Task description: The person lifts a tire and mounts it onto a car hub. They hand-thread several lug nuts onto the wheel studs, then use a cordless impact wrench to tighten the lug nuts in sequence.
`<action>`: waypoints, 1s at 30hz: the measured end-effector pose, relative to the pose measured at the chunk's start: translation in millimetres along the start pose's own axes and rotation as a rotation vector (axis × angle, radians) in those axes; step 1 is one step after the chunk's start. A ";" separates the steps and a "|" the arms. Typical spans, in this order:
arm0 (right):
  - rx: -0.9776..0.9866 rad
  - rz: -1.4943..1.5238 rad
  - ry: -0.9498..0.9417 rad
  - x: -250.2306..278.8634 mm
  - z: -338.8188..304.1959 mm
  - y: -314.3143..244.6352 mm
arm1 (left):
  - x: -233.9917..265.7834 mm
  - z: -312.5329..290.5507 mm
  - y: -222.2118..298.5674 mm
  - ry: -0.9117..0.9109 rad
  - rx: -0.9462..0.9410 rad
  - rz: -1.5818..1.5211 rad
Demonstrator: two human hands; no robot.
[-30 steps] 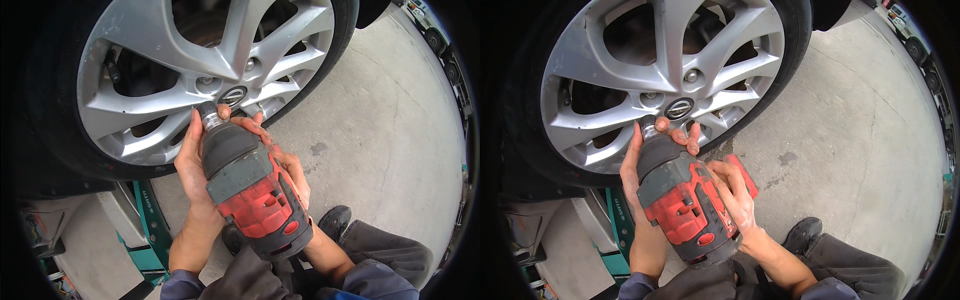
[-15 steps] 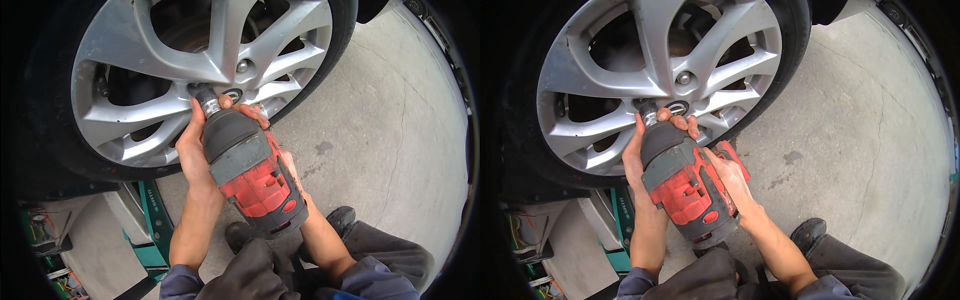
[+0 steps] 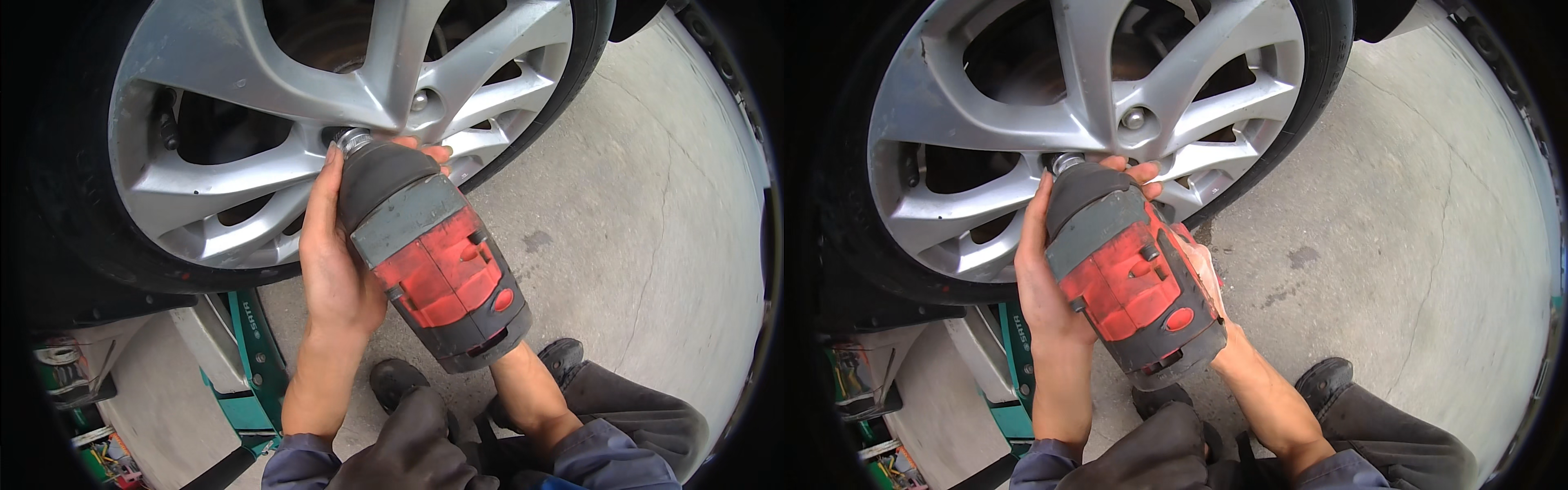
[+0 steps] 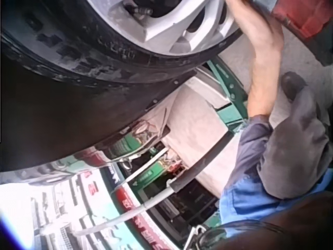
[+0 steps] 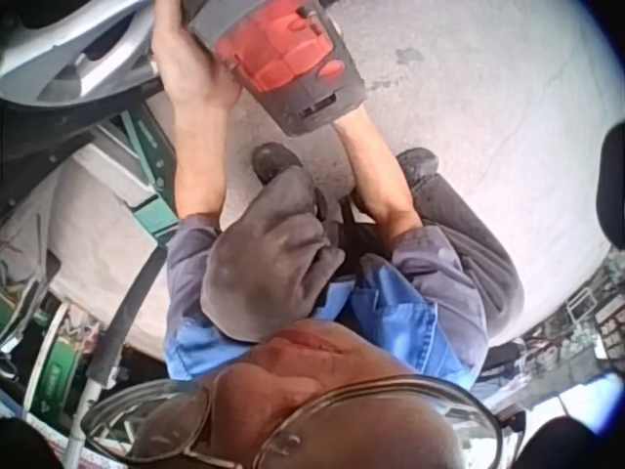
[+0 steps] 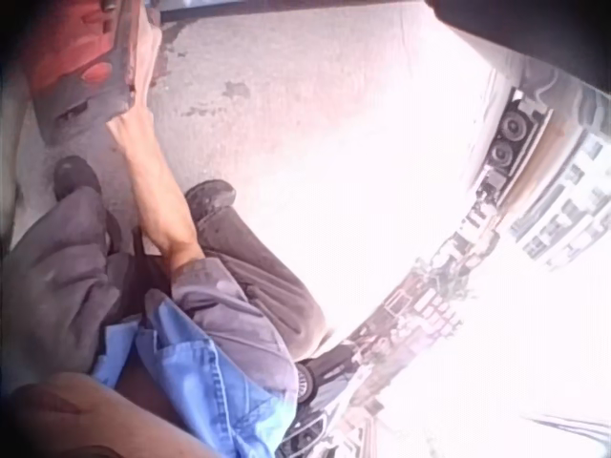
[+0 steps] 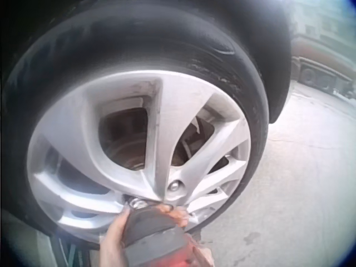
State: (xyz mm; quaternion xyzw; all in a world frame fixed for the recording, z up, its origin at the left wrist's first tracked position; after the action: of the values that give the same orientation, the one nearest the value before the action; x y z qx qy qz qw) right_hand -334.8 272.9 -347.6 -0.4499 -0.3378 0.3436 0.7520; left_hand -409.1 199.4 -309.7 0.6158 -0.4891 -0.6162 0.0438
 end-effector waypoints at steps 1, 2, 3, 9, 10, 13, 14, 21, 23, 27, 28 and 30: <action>0.037 0.047 -0.056 -0.7 2.0 12.0 | -3.3 -1.7 0.8 -0.034 -0.003 0.028; 0.032 0.051 -0.082 0.1 -1.7 19.4 | -1.2 -3.8 1.5 0.003 -0.028 0.053; 0.027 0.064 -0.113 -4.2 2.4 17.1 | 4.5 -7.2 3.5 0.050 -0.058 0.084; -0.194 0.037 -0.143 -5.2 2.1 2.0 | 19.1 -17.3 6.1 -0.064 -0.177 0.000; -0.175 0.069 -0.124 -3.9 3.3 -1.3 | 17.6 -14.8 5.9 -0.090 -0.195 -0.014; -0.101 0.077 -0.096 -6.4 2.2 14.5 | 10.0 -8.8 4.2 -0.154 -0.220 -0.054; -0.099 0.074 -0.092 -6.0 2.7 15.9 | 8.0 -6.8 3.6 -0.171 -0.220 -0.061; -0.092 0.057 -0.102 -3.0 10.6 10.0 | -6.4 -1.4 1.6 -0.272 -0.227 -0.104; -0.091 0.055 -0.106 -6.9 12.0 11.7 | -4.6 -0.6 3.1 -0.218 -0.221 -0.086; -0.090 0.055 -0.105 -9.4 9.6 11.9 | -0.7 0.5 7.7 -0.098 -0.221 -0.023; -0.088 0.056 -0.103 -8.8 9.5 11.8 | -0.3 1.5 9.9 -0.066 -0.238 0.012; -0.085 0.052 -0.104 -7.5 10.2 10.8 | -2.1 0.8 9.9 -0.125 -0.265 -0.019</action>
State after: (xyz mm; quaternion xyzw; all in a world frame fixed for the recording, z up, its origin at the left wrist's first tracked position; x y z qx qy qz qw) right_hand -349.4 275.2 -355.1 -0.4717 -0.3790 0.3714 0.7042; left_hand -414.7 196.1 -301.8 0.5699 -0.3994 -0.7127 0.0882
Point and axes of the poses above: each hand's wrist, its own z-axis towards the middle knuckle, its own x-axis out of the back of the hand, y = z × x, the point moved 9 cm from there along z, towards the middle knuckle, and after that the axes turned 6 degrees about -z, right-handed, at the moved point
